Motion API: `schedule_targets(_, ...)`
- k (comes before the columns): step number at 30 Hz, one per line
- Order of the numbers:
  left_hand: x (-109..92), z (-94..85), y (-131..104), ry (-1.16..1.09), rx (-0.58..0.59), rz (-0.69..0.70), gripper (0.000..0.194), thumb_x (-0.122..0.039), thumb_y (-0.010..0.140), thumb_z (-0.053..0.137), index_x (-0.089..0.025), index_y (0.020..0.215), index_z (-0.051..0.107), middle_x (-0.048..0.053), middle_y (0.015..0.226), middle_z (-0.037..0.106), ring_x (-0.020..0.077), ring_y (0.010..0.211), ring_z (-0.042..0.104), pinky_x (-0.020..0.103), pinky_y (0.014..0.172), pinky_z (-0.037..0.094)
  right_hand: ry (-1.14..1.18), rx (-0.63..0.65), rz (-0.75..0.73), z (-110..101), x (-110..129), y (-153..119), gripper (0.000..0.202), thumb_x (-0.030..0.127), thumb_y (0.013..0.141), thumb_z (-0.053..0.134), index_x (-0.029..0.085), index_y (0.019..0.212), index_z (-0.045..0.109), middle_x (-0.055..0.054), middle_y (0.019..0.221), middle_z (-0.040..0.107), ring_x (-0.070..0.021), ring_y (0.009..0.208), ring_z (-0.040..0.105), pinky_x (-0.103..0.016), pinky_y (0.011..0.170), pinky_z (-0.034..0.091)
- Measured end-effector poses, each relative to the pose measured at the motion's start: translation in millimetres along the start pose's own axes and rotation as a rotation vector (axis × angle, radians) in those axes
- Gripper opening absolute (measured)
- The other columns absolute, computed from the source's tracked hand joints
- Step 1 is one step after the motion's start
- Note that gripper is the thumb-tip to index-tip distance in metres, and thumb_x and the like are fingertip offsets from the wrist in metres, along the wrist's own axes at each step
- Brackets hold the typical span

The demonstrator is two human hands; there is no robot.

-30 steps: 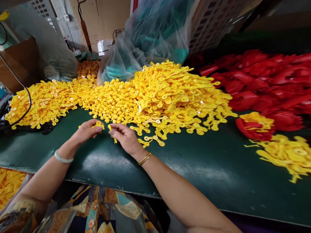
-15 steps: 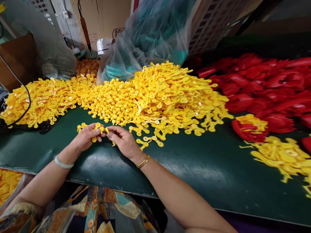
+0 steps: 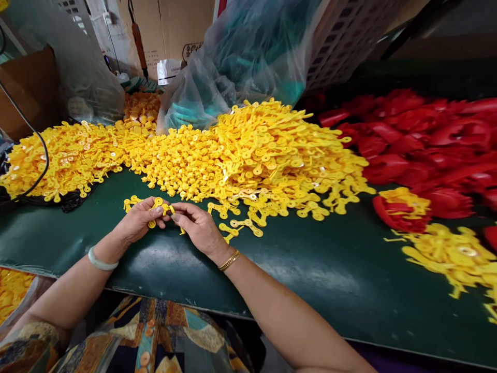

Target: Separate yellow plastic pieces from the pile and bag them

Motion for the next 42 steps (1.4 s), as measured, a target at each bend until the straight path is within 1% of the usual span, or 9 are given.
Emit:
schedule_targets(8, -1.4, 2.7, -2.0, 0.017, 0.016, 0.01, 0.039, -0.038, 0.072, 0.078, -0.013, 0.097, 0.063, 0.007, 0.09, 0.069, 0.0128, 0.074, 0.065, 0.022, 0.061, 0.053, -0.021, 0.011, -0.038, 0.4, -0.3, 0.4, 0.03, 0.036, 0.083, 0.068, 0.024, 0.111, 0.069, -0.004, 0.102, 0.074, -0.0182, 0.092, 0.069, -0.035, 0.087, 0.054)
schedule_targets(13, 1.6, 4.3, -1.9, 0.079, -0.023, 0.045, 0.037, -0.039, 0.073, 0.077, -0.014, 0.096, 0.063, 0.006, 0.089, 0.069, 0.014, 0.076, 0.065, 0.024, 0.065, 0.054, -0.129, -0.028, -0.037, 1.3, -1.5, -0.4, 0.029, 0.036, 0.085, 0.065, 0.025, 0.111, 0.071, -0.003, 0.1, 0.075, -0.0186, 0.089, 0.068, -0.035, 0.085, 0.054)
schedule_targets(15, 4.2, 4.3, -1.9, 0.153, -0.067, 0.091, 0.035, -0.04, 0.074, 0.075, -0.015, 0.095, 0.064, 0.004, 0.085, 0.069, 0.0137, 0.073, 0.064, 0.027, 0.068, 0.054, -0.188, -0.03, -0.054, 2.1, -0.1, -1.0, 0.027, 0.035, 0.087, 0.062, 0.025, 0.11, 0.072, -0.003, 0.099, 0.074, -0.0185, 0.088, 0.068, -0.034, 0.085, 0.054)
schedule_targets(18, 6.6, 4.2, -3.4, 0.37, -0.126, 0.162, 0.028, -0.04, 0.079, 0.07, -0.016, 0.092, 0.065, 0.001, 0.076, 0.067, 0.0131, 0.068, 0.061, 0.027, 0.069, 0.051, -0.282, -0.012, -0.099, 3.9, 2.1, -2.9, 0.027, 0.034, 0.09, 0.058, 0.027, 0.111, 0.073, -0.003, 0.096, 0.073, -0.0178, 0.085, 0.066, -0.033, 0.083, 0.053)
schedule_targets(22, 4.5, 6.5, -7.5, 0.655, -0.167, 0.256, 0.022, -0.039, 0.084, 0.064, -0.018, 0.091, 0.067, 0.001, 0.074, 0.066, 0.0147, 0.07, 0.061, 0.027, 0.069, 0.048, -0.419, -0.035, -0.22, 8.1, 1.2, -8.4, 0.029, 0.034, 0.095, 0.052, 0.026, 0.116, 0.07, -0.005, 0.094, 0.069, -0.0182, 0.085, 0.065, -0.033, 0.083, 0.053)
schedule_targets(26, 1.8, 10.1, -11.4, 0.747, -0.197, 0.306, 0.02, -0.038, 0.087, 0.061, -0.019, 0.089, 0.068, 0.001, 0.074, 0.066, 0.0153, 0.071, 0.061, 0.027, 0.069, 0.047, -0.582, -0.094, -0.36, 15.0, -2.8, -14.6, 0.035, 0.034, 0.098, 0.045, 0.022, 0.124, 0.065, -0.009, 0.091, 0.065, -0.0207, 0.085, 0.063, -0.035, 0.08, 0.052)
schedule_targets(31, -3.9, 10.8, -15.4, 0.865, -0.175, 0.396, 0.019, -0.036, 0.088, 0.059, -0.021, 0.094, 0.07, 0.004, 0.083, 0.069, 0.017, 0.079, 0.062, 0.029, 0.076, 0.048, -0.665, -0.09, -0.416, 16.3, -1.6, -17.2, 0.037, 0.032, 0.099, 0.043, 0.02, 0.128, 0.062, -0.01, 0.087, 0.064, -0.0212, 0.082, 0.062, -0.036, 0.077, 0.052)
schedule_targets(37, -5.1, 6.5, -14.0, 0.748, -0.085, 0.38, 0.02, -0.037, 0.086, 0.063, -0.021, 0.096, 0.071, 0.005, 0.088, 0.071, 0.0179, 0.081, 0.064, 0.03, 0.077, 0.05, -0.515, -0.011, -0.355, 6.7, 9.8, -14.7, 0.03, 0.034, 0.097, 0.049, 0.028, 0.119, 0.069, -0.004, 0.088, 0.068, -0.0177, 0.079, 0.064, -0.031, 0.075, 0.053)
schedule_targets(42, 0.5, 6.0, -11.7, 0.665, -0.129, 0.33, 0.02, -0.038, 0.086, 0.063, -0.02, 0.092, 0.07, 0.003, 0.077, 0.068, 0.0159, 0.071, 0.062, 0.028, 0.069, 0.049, -0.663, -0.021, -0.416, 11.7, 8.9, -17.1, 0.037, 0.029, 0.099, 0.043, 0.024, 0.13, 0.061, -0.007, 0.085, 0.065, -0.0202, 0.08, 0.063, -0.033, 0.075, 0.053)
Point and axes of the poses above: each hand's wrist, its own y-axis towards the middle knuckle, its own z-axis out of the palm, x = y × z, the point moved 2 cm from there along y, towards the middle knuckle
